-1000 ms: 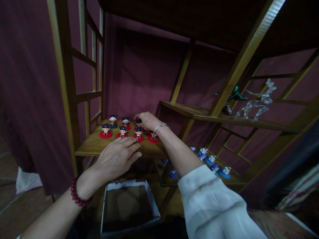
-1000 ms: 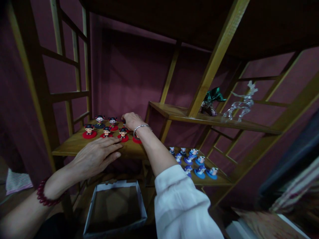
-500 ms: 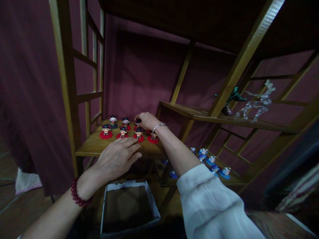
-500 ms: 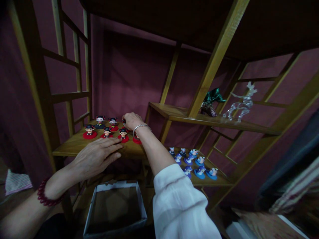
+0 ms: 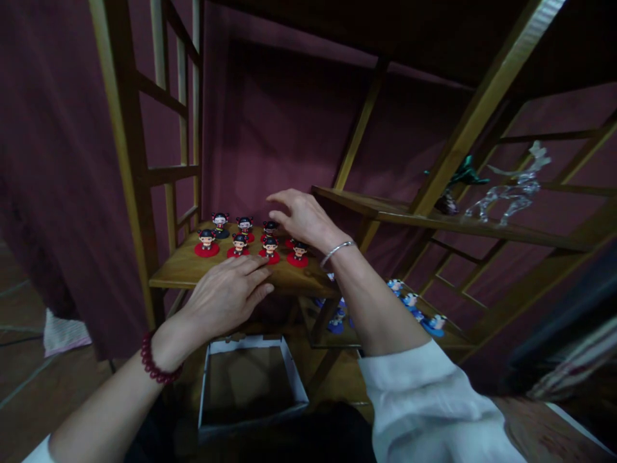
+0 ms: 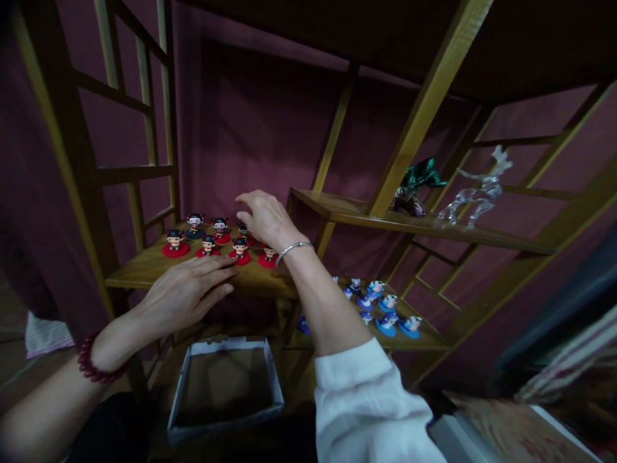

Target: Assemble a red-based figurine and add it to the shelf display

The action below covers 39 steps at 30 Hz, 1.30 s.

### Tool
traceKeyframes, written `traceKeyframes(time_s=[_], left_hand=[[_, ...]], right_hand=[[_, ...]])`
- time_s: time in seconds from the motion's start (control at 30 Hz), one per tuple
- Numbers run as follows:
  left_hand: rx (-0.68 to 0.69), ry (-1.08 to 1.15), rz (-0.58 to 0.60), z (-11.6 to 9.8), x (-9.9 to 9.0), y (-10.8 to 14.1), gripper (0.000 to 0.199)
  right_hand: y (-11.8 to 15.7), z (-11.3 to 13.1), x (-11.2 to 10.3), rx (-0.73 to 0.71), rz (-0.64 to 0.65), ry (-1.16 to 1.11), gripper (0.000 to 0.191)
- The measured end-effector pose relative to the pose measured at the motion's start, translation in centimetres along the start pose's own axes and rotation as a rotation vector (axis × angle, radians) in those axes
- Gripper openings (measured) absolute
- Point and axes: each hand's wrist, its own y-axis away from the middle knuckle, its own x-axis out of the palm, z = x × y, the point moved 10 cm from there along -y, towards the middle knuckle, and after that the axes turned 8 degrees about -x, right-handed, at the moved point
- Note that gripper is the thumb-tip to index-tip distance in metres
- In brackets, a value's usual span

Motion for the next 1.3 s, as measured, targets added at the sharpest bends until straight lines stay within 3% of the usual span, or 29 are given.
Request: traceKeyframes(time_s=[0.23,0.37,0.47,0.7,0.83,0.97,1.3], left_hand=[[0.062,0.281,-0.151,-0.8,-1.9,1.0,0.014],[0.013,0.329,-0.267,-1.1,-2.8,2.5,0.005],[-0.02,0.319,-0.279,-1.6,-2.4,3.6,0.007],[-0.127,0.271,-0.262,-2.3,0.6,6.0,0.014],[-0.177,0.243,-0.258,-2.4,3.2,7.8,0.008],[-0.201,0.25,-0.178,-3.1,6.3,9.4,0.009],[-0.332,0.382,-0.067,-5.1,10.9,11.9,0.02]], right_hand=[[4.9,3.6,-3.6,-0.067,-0.189,-0.079,0.032],[7.6,5.4,-3.9,-0.211,-0.329,-0.209,0.027],[9.6,6.4,-3.5,-0.276,-0.39,-0.299,0.025],[13.5,9.1,-1.2,-0.321,-0.347,-0.45,0.028],[16.0,11.2,0.8,-0.386,-0.297,-0.563,0.029],[18.4,12.8,3.6,-0.383,-0.205,-0.62,0.03],[22.9,11.7,5.8,-0.239,-0.189,-0.666,0.029]])
